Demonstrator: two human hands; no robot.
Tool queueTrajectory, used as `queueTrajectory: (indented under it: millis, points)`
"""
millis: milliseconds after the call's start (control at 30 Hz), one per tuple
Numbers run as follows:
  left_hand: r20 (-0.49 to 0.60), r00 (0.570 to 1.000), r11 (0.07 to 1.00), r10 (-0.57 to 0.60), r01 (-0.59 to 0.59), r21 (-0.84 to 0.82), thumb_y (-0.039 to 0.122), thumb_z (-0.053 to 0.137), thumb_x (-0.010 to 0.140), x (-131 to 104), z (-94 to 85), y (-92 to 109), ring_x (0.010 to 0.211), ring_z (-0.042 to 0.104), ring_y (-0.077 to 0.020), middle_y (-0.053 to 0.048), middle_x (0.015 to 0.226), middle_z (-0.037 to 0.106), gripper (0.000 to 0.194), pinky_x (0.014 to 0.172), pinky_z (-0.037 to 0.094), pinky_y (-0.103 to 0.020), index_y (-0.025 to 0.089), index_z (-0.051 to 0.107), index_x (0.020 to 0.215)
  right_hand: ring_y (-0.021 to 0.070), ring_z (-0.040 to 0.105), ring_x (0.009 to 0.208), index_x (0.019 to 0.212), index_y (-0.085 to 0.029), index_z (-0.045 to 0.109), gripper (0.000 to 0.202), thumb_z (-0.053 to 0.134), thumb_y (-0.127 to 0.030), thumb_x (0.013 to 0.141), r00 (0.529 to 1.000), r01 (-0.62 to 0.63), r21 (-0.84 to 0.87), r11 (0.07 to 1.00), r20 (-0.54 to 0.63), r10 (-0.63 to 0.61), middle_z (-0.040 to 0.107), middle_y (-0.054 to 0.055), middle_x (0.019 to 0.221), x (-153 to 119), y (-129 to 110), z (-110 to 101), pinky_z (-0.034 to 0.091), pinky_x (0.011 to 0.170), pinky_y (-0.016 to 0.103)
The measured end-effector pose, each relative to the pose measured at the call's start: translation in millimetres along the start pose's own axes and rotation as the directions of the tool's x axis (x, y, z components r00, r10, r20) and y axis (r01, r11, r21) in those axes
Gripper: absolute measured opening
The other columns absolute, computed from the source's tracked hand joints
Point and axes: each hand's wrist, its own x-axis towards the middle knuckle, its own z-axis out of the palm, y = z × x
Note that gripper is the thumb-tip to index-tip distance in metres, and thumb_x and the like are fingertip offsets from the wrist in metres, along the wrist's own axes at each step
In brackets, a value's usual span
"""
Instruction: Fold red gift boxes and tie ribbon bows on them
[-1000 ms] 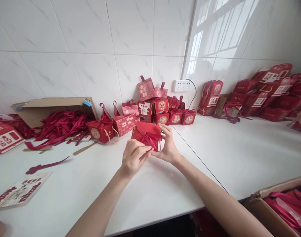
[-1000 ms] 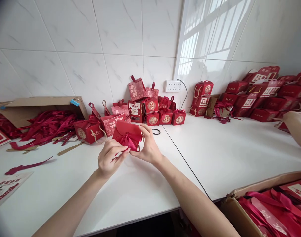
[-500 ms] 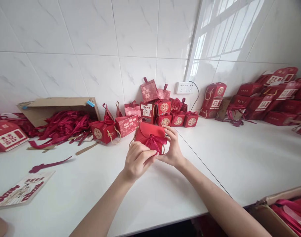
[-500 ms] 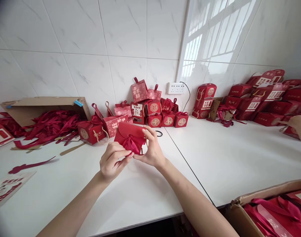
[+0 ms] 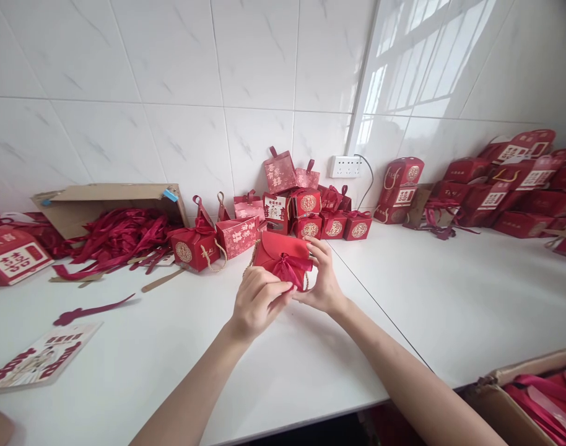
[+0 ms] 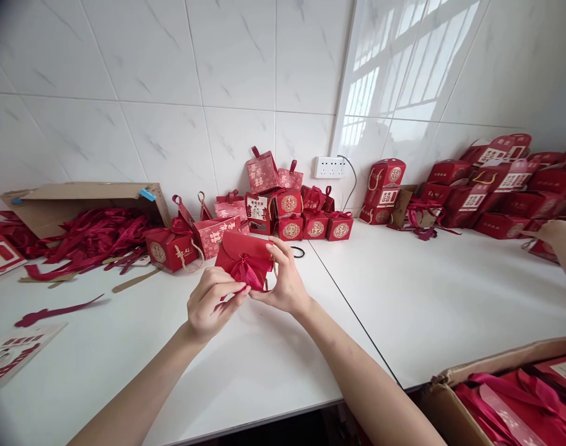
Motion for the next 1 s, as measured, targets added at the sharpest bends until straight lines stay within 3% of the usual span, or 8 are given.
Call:
queueTrajectory:
  millis: [200, 300, 367, 467, 533, 600, 733, 1000]
  points:
    - [0.003, 1.0, 1.0, -0.003, 0.003, -0.018, 0.007, 0.065, 0.076, 0, 0.0, 4, 0.063, 0.053, -0.0122, -0.001, 0.069, 0.059, 0.017, 0.061, 0.046, -0.028, 0.017, 0.057, 0.088, 0.0315, 0.037, 0.128, 0.137, -0.031, 0.02, 0.083, 0.072, -0.043, 0.073, 1.0, -0.015, -0.008, 1.0, 0.015, 0.015, 0.031, 0.016, 0.135, -1, 0, 0, 0.055, 0.082, 0.045]
    - [-0.08, 0.961, 0.962, -0.263, 0.255, -0.099, 0.011, 0.064, 0.078, 1, 1.6, 3, 0.063, 0.055, -0.0106, 0.0, 0.069, 0.06, 0.01, 0.059, 0.045, -0.023, 0.019, 0.059, 0.083, 0.0322, 0.038, 0.127, 0.135, -0.031, 0.02, 0.084, 0.073, -0.037, 0.071, 0.998, -0.038, -0.047, 0.998, 0.04, 0.039, 0.032, 0.016, 0.135, -1, 1, 0, 0.053, 0.084, 0.047]
    - [-0.191, 0.754, 0.777, -0.629, 0.598, -0.197, 0.02, 0.063, 0.078, 1, 2.3, -7, 0.061, 0.056, -0.0101, 0.001, 0.067, 0.06, 0.004, 0.057, 0.044, -0.021, 0.018, 0.059, 0.078, 0.033, 0.04, 0.126, 0.132, -0.029, 0.025, 0.082, 0.074, -0.035, 0.067, 0.993, -0.102, -0.065, 0.993, 0.055, 0.105, 0.035, 0.016, 0.133, -1, 2, -1, 0.05, 0.088, 0.05]
    - [-0.252, 0.171, 0.267, -0.953, 0.867, -0.42, 0.031, 0.065, 0.07, -5, 0.8, -34, 0.055, 0.052, -0.009, 0.004, 0.057, 0.054, 0.017, 0.057, 0.042, -0.021, 0.017, 0.055, 0.068, 0.0333, 0.042, 0.123, 0.126, -0.024, 0.034, 0.079, 0.075, -0.038, 0.06, 0.917, -0.396, 0.074, 0.915, 0.075, 0.391, 0.042, 0.016, 0.128, 3, 1, 0, 0.046, 0.092, 0.051]
    - [-0.241, -0.096, 0.044, -0.966, 0.855, -0.516, 0.031, 0.063, 0.065, -14, -1.5, -52, 0.049, 0.046, -0.0072, 0.006, 0.052, 0.047, 0.019, 0.053, 0.039, -0.021, 0.017, 0.05, 0.063, 0.03, 0.05, 0.115, 0.121, -0.023, 0.04, 0.069, 0.071, -0.043, 0.063, 0.738, -0.67, 0.297, 0.681, 0.167, 0.653, 0.051, 0.013, 0.12, 6, -2, 1, 0.048, 0.09, 0.046]
    - [-0.238, -0.21, -0.046, -0.948, 0.832, -0.552, 0.03, 0.059, 0.062, -22, -2.9, -63, 0.044, 0.039, -0.0062, 0.008, 0.049, 0.042, 0.018, 0.049, 0.036, -0.021, 0.018, 0.045, 0.061, 0.0253, 0.06, 0.099, 0.11, -0.021, 0.048, 0.05, 0.062, -0.05, 0.071, 0.46, -0.836, 0.489, 0.249, 0.377, 0.804, 0.061, 0.009, 0.106, 10, -9, 0, 0.051, 0.084, 0.04]
    - [-0.205, -0.255, -0.1, -0.945, 0.822, -0.56, 0.031, 0.056, 0.058, -33, 0.1, -66, 0.041, 0.035, -0.0061, 0.01, 0.047, 0.038, 0.017, 0.045, 0.034, -0.022, 0.019, 0.044, 0.061, 0.0167, 0.064, 0.069, 0.086, -0.017, 0.056, 0.037, 0.049, -0.053, 0.081, 0.086, -0.706, 0.517, -0.484, 0.741, 0.666, 0.066, 0.004, 0.075, 13, -33, -14, 0.053, 0.062, 0.027]
    - [-0.081, -0.111, -0.066, -0.991, 0.9, -0.43, 0.032, 0.06, 0.058, -39, 9.5, -60, 0.045, 0.042, -0.0095, 0.008, 0.045, 0.042, 0.018, 0.049, 0.035, -0.024, 0.018, 0.048, 0.058, 0.0179, 0.064, 0.07, 0.086, -0.018, 0.059, 0.041, 0.045, -0.057, 0.085, 0.16, -0.625, 0.626, -0.466, 0.687, 0.709, 0.067, 0.006, 0.08, -2, -91, -62, 0.056, 0.061, 0.032]
